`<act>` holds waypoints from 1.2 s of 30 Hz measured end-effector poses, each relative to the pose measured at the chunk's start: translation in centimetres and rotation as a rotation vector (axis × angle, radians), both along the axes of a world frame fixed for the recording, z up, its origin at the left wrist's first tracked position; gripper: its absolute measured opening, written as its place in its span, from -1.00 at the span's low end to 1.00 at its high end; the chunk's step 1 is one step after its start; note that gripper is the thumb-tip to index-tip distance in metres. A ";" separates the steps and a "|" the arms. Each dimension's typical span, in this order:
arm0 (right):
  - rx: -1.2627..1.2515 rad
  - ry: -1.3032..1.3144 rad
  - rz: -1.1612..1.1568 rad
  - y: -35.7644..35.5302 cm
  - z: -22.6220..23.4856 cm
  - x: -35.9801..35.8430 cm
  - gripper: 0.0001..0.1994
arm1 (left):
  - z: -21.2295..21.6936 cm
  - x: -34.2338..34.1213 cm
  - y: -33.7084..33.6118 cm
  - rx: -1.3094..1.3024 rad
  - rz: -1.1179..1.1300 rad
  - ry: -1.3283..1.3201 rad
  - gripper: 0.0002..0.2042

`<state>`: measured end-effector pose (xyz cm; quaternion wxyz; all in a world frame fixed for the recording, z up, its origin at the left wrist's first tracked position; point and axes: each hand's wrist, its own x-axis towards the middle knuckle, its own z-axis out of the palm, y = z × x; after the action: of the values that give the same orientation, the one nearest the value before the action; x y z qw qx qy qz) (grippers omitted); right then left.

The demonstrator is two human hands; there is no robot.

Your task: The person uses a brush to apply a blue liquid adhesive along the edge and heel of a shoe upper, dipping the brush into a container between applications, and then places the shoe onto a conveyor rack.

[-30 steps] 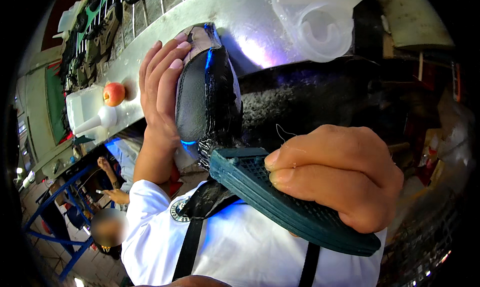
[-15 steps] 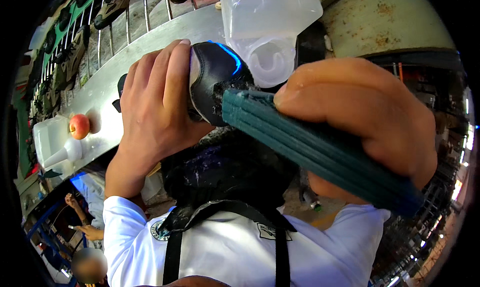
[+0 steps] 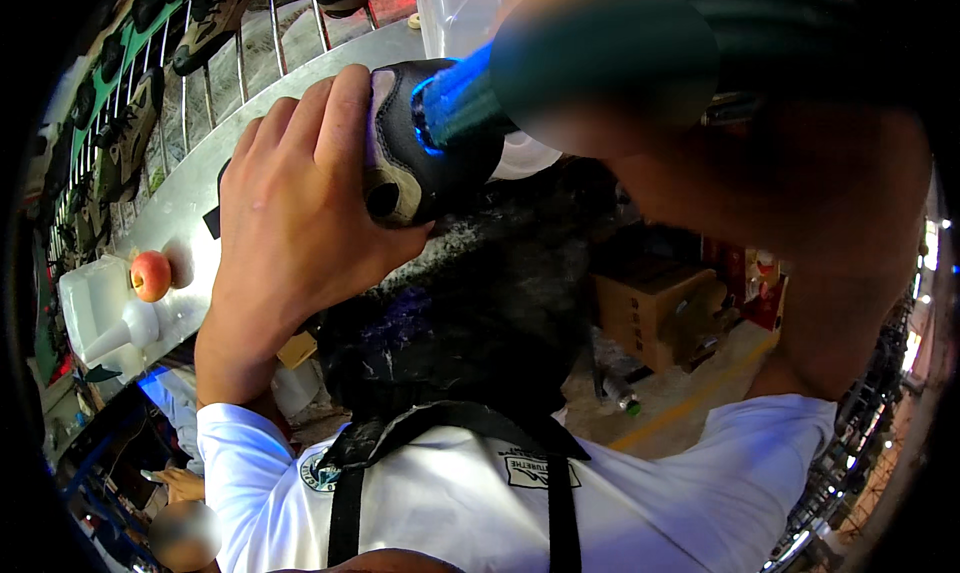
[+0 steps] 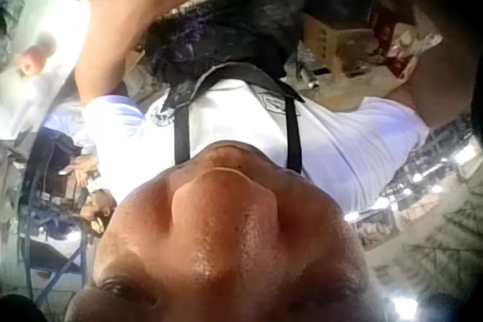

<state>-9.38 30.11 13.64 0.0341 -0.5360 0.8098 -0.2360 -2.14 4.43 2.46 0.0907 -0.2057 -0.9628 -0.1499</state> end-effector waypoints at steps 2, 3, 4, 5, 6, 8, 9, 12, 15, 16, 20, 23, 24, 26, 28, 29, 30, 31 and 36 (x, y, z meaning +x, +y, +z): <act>-0.009 -0.078 -0.033 -0.2 -0.1 -0.6 -0.72 | 0.2 0.2 -0.4 0.006 0.017 -0.030 -0.13; -0.008 -0.101 -0.044 -0.1 0.1 -0.8 -0.72 | 0.4 0.2 -0.5 0.016 0.023 -0.036 -0.12; -0.008 -0.123 -0.052 -0.3 0.2 -1.1 -0.71 | 0.6 0.3 -0.6 0.027 0.028 -0.043 -0.12; -0.007 -0.142 -0.061 -0.2 0.4 -1.3 -0.71 | 0.7 0.3 -0.6 0.038 0.034 -0.056 -0.12; -0.004 -0.157 -0.063 -0.3 0.3 -1.5 -0.71 | 0.8 0.2 -0.7 0.048 0.046 -0.069 -0.12; -0.005 -0.182 -0.066 -0.4 0.5 -1.8 -0.71 | 0.9 0.1 -1.0 0.055 0.054 -0.083 -0.11; 0.000 -0.192 -0.070 -0.3 0.5 -1.8 -0.70 | 0.9 0.0 -1.0 0.054 0.048 -0.089 -0.11; 0.005 -0.219 -0.062 -0.6 0.1 -2.0 -0.69 | 0.8 0.0 -1.0 0.046 0.047 -0.092 -0.11; -0.001 -0.243 -0.043 -1.0 -0.2 -2.6 -0.67 | 0.6 0.1 -1.2 0.024 0.059 -0.090 -0.11; 0.009 -0.243 -0.067 -0.6 0.1 -2.5 -0.67 | 0.6 -0.1 -1.0 0.033 0.038 -0.087 -0.11; 0.001 -0.265 -0.079 -0.6 0.0 -2.6 -0.64 | 0.4 -0.5 -1.0 0.043 0.031 -0.061 -0.09; -0.016 -0.281 -0.081 -0.5 -0.3 -2.6 -0.62 | 0.3 -0.7 -1.3 0.056 0.030 -0.044 -0.10; -0.022 -0.287 -0.078 -0.5 -0.4 -2.7 -0.61 | 0.3 -0.8 -1.4 0.066 0.034 -0.058 -0.10; -0.045 -0.300 -0.078 -0.5 -0.3 -2.9 -0.60 | 0.5 -1.0 -1.6 0.080 0.042 -0.071 -0.10; -0.065 -0.313 -0.077 -0.2 -0.5 -2.9 -0.58 | 0.6 -1.0 -1.5 0.087 0.049 -0.068 -0.11; -0.082 -0.321 -0.075 0.0 -0.6 -2.8 -0.57 | 0.6 -1.0 -1.5 0.100 0.056 -0.069 -0.10; -0.098 -0.329 -0.076 0.1 -0.8 -2.9 -0.57 | 0.5 -1.0 -1.7 0.116 0.062 -0.074 -0.10; -0.117 -0.347 -0.076 0.1 -0.9 -3.0 -0.56 | 0.5 -1.1 -1.9 0.131 0.069 -0.079 -0.10; -0.263 -0.448 -0.065 -0.4 -2.7 -3.8 -0.51 | 0.3 -2.0 -3.5 0.184 0.078 -0.111 -0.10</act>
<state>-13.14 29.73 10.92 0.1348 -0.4441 0.7612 -0.4530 -4.13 0.90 2.73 0.0617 -0.1501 -0.9558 -0.2453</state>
